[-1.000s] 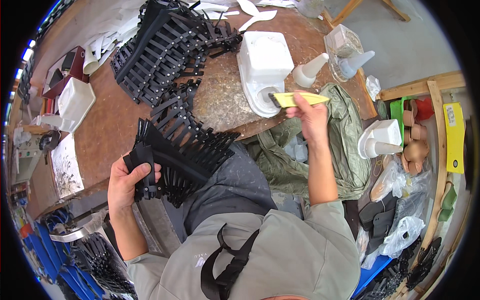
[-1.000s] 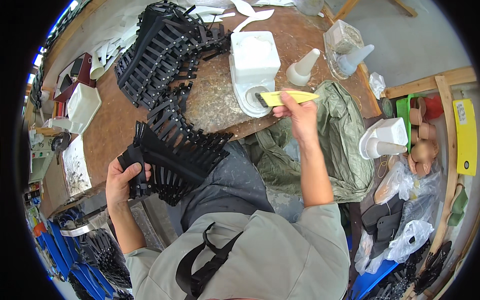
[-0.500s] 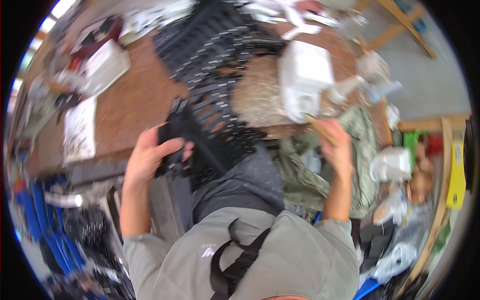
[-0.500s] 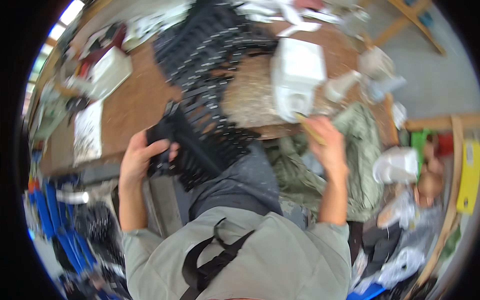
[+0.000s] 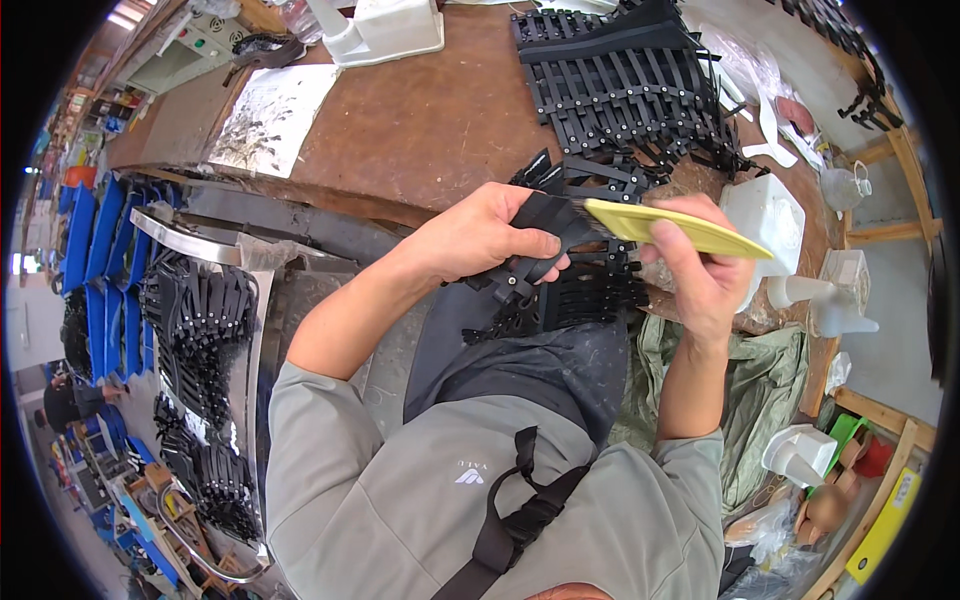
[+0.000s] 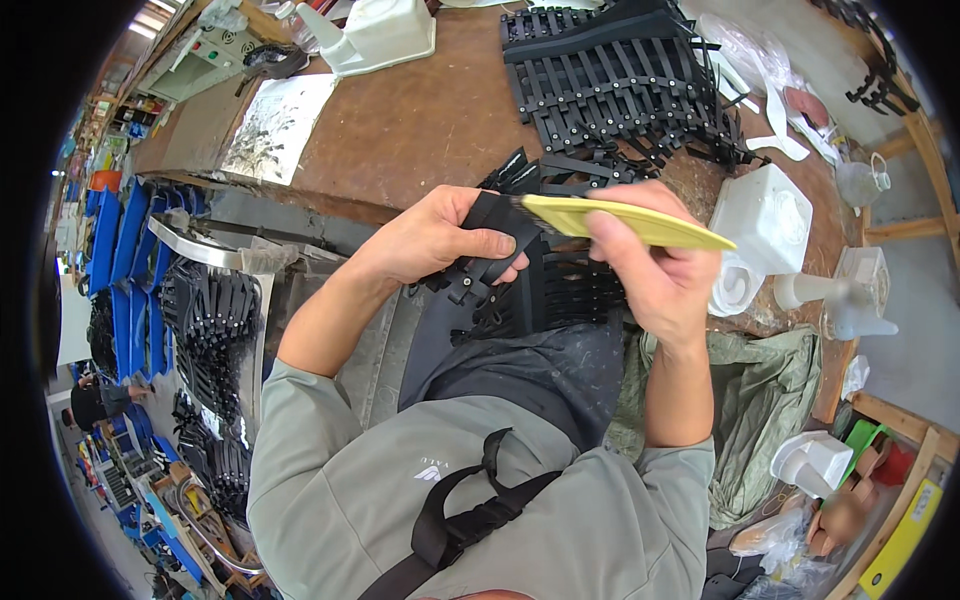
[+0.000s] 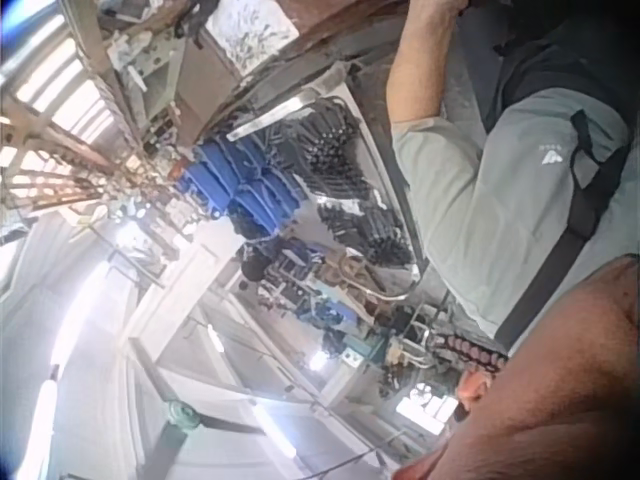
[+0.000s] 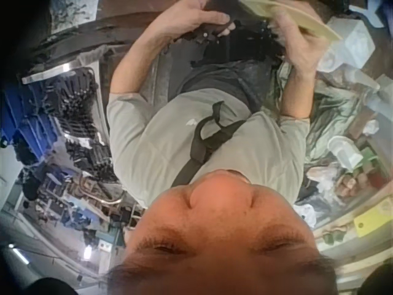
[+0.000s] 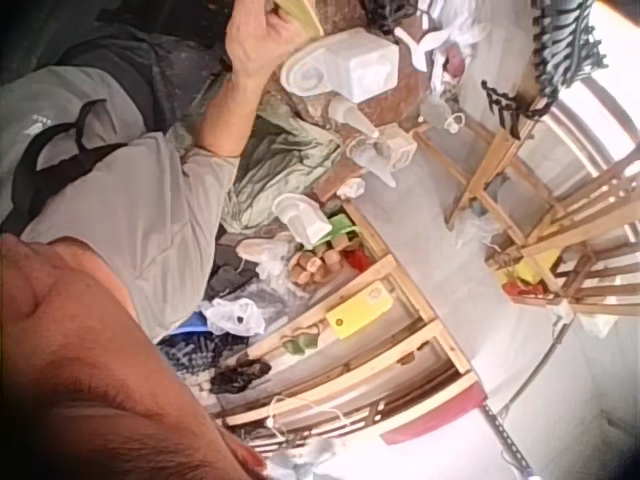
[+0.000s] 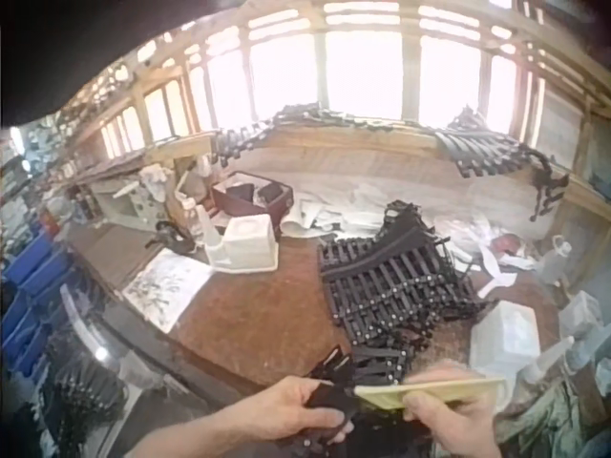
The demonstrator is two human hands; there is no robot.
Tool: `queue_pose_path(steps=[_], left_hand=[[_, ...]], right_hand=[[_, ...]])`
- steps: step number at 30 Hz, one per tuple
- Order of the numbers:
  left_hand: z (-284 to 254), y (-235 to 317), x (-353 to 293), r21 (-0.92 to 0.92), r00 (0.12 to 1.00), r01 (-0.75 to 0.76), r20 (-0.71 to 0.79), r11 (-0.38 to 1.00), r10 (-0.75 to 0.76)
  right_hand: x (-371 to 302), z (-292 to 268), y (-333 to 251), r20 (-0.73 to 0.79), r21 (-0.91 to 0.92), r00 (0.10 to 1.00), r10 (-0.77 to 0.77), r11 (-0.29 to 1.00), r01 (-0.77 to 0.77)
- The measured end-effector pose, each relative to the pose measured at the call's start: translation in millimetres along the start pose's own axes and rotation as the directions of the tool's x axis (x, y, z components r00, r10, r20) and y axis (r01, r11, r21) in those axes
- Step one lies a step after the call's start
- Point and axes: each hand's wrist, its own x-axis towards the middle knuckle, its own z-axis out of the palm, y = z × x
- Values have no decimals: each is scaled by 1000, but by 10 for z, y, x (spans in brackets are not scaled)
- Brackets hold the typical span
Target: Applying adhesive to the edges of shoe upper components using a small brush.
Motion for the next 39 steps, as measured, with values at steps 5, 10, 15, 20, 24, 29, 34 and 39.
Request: queue_pose_path(steps=[5,10,15,20,24,29,34,39], left_hand=[[-51,29,-11,-9,997,-47,59,999,47],[-108,-39,35,-34,995,-55,86,998,58],[-123,-36,26,-74,997,-38,63,997,43],[-137,-21,4,-95,998,-37,49,995,41],[-127,1,-7,-143,998,-24,46,989,31],[-158,-32,12,-163,998,-21,56,986,30],[-138,-13,7,-173,999,-7,46,985,15],[-105,33,6,-146,999,5,43,989,1]], right_hand=[[241,172,24,196,-220,980,-36,972,80],[307,182,63,192,-227,973,-125,959,168],[350,255,42,69,-334,986,-153,928,167],[292,213,1,245,-409,959,-140,882,233],[261,104,47,-31,-172,1000,0,985,-6],[186,12,118,-21,-186,998,64,980,-67],[150,28,89,47,-109,997,61,992,-55],[260,-6,49,-186,-60,980,66,995,-78]])
